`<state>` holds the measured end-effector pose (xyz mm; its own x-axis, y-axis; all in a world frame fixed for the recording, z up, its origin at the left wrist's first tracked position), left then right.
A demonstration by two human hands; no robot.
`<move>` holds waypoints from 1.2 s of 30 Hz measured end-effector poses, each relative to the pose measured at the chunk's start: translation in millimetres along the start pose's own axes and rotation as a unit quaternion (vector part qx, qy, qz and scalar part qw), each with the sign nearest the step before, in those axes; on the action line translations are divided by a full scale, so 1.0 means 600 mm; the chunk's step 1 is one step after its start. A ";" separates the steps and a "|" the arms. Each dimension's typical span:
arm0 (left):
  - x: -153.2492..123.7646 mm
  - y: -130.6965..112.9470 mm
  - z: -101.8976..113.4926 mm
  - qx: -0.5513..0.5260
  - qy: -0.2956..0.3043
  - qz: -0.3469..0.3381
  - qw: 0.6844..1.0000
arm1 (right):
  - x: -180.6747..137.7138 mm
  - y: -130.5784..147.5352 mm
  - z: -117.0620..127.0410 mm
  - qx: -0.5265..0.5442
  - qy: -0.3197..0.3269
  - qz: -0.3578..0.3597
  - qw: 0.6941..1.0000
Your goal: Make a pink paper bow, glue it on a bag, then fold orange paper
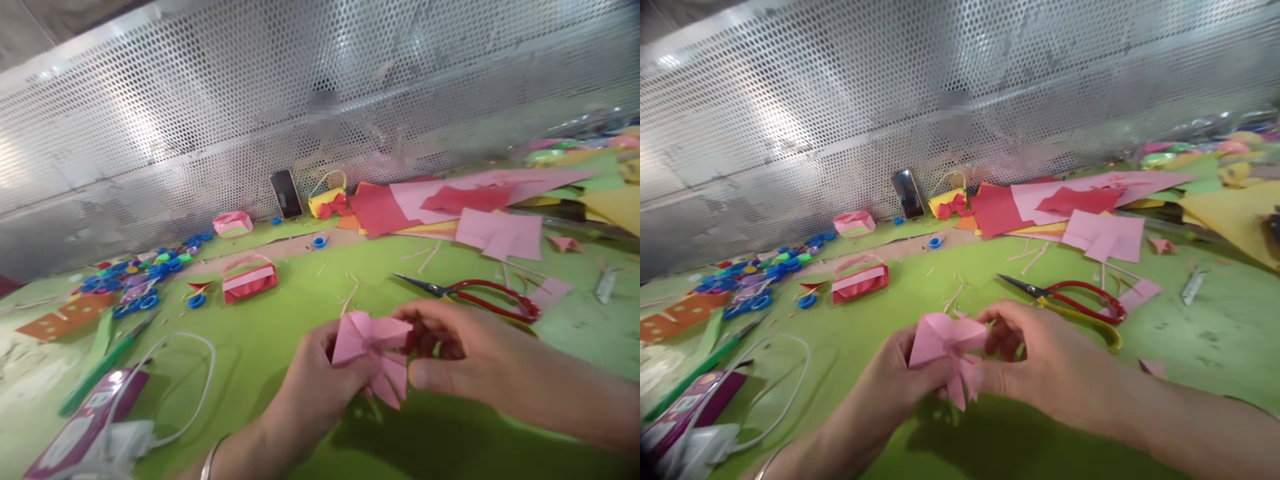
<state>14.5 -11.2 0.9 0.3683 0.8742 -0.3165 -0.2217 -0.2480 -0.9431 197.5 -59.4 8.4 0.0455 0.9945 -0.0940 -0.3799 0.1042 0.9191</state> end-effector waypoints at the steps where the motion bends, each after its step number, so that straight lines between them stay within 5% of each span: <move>1: 0.000 0.003 -0.001 0.004 0.008 -0.008 1.000 | -0.001 0.005 -0.008 0.018 0.012 -0.002 1.000; 20: 0.002 0.000 0.004 -0.045 -0.051 -0.020 0.998 | -0.014 0.000 -0.013 -0.025 0.062 -0.036 0.997; 27: -0.001 0.000 0.003 -0.002 -0.034 -0.034 0.999 | -0.008 -0.014 -0.011 -0.043 -0.020 -0.019 0.999; 34: -0.002 -0.003 0.005 -0.054 -0.034 -0.033 0.997 | -0.011 -0.004 -0.016 -0.026 0.117 -0.042 0.992; 36: -0.002 -0.004 0.005 -0.036 -0.037 -0.038 0.998 | -0.012 -0.002 -0.011 -0.037 0.104 -0.039 0.993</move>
<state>11.6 -10.3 3.8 0.3136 0.9195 -0.2369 -0.1292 -0.2059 -0.9700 191.7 -66.5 5.3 -0.1119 0.9621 -0.2486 -0.4498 0.1740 0.8760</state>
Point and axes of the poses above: each hand's wrist, its own x-axis towards the middle knuckle, its own z-axis out of the back of the hand, y = z × x, the point moved 1 cm from there along x, towards the middle knuckle, and after that the axes turned 11 degrees about -y, right-handed, at the moved point
